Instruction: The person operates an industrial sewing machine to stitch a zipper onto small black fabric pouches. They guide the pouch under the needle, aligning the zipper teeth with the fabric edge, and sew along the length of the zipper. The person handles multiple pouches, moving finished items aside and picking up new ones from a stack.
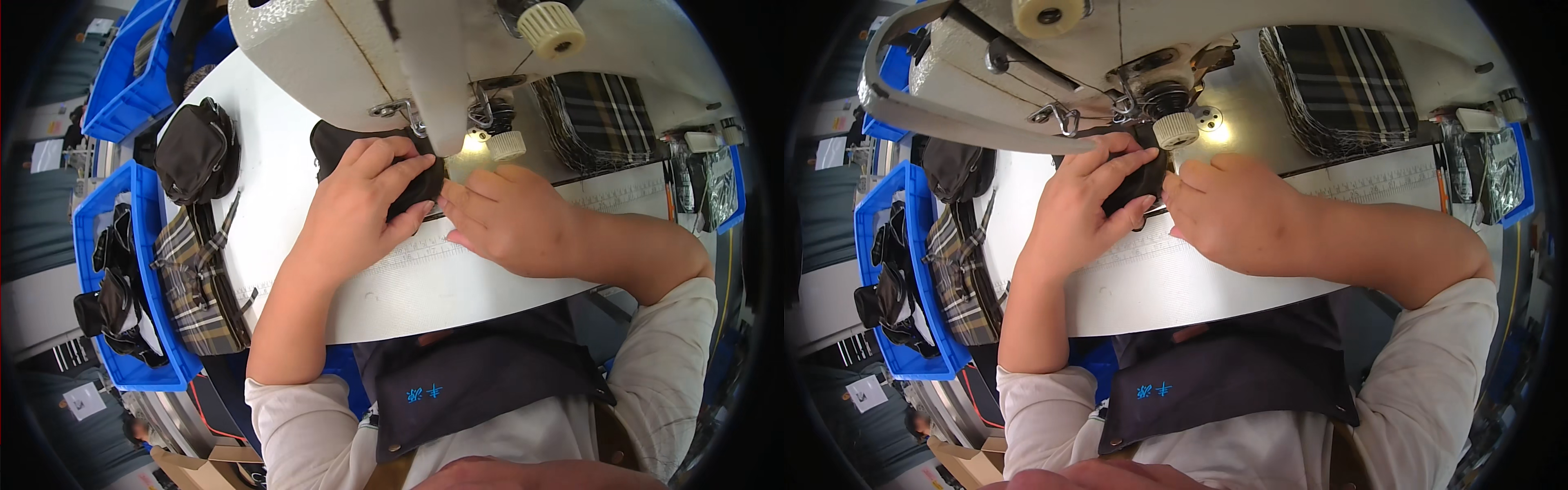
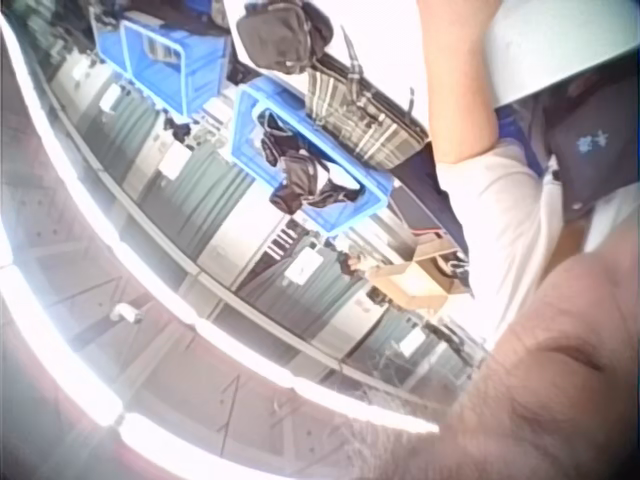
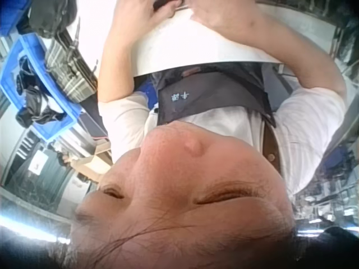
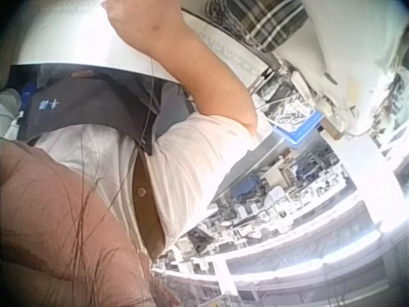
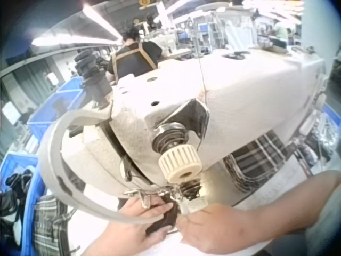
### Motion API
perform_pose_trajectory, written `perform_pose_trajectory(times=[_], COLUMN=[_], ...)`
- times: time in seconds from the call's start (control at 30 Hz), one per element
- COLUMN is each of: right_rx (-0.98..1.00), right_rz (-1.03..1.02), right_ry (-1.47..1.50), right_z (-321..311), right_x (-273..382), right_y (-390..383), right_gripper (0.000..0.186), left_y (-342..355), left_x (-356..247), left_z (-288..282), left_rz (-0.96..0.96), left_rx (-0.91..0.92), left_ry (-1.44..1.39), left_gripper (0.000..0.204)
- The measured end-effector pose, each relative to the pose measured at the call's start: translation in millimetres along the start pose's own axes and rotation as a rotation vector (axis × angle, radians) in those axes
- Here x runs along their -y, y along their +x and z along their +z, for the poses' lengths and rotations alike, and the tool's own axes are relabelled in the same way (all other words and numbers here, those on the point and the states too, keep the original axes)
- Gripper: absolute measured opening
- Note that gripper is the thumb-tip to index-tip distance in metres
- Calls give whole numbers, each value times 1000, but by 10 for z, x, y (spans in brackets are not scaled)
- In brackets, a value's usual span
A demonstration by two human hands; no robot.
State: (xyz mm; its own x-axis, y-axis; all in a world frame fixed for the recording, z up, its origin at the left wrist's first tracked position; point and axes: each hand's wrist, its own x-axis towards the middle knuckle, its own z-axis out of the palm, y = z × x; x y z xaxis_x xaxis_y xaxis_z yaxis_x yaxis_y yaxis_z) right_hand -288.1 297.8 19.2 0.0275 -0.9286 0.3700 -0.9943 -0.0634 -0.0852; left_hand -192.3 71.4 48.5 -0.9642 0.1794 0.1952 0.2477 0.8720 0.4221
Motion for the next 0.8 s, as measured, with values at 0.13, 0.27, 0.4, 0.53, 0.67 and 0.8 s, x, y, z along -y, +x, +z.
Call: perform_pose_trajectory(times=[0.13, 0.27, 0.4, 0.53, 0.67, 0.8], right_rx=[41, 30, 25, -15, -24, -55], right_rz=[-14, 6, 15, 57, 105, 91], right_ry=[-20, -21, -25, -38, -8, 12], right_z=[-28, -5, -5, 27, 77, 61], right_x=[21, 43, 44, 13, 0, -12], right_y=[7, 6, 15, 47, 34, 57], right_gripper=[41, 41, 43, 37, 45, 35], left_y=[-3, 1, 12, 48, 58, 65], left_x=[-4, -29, -10, 44, 134, 152], left_z=[8, -3, 14, 33, 1, 26], left_rz=[-12, -29, -1, -2, 14, 7], left_rx=[23, 35, 9, -21, -36, -23], left_ry=[25, 19, 28, 31, -52, -67], left_gripper=[46, 44, 43, 42, 41, 37])
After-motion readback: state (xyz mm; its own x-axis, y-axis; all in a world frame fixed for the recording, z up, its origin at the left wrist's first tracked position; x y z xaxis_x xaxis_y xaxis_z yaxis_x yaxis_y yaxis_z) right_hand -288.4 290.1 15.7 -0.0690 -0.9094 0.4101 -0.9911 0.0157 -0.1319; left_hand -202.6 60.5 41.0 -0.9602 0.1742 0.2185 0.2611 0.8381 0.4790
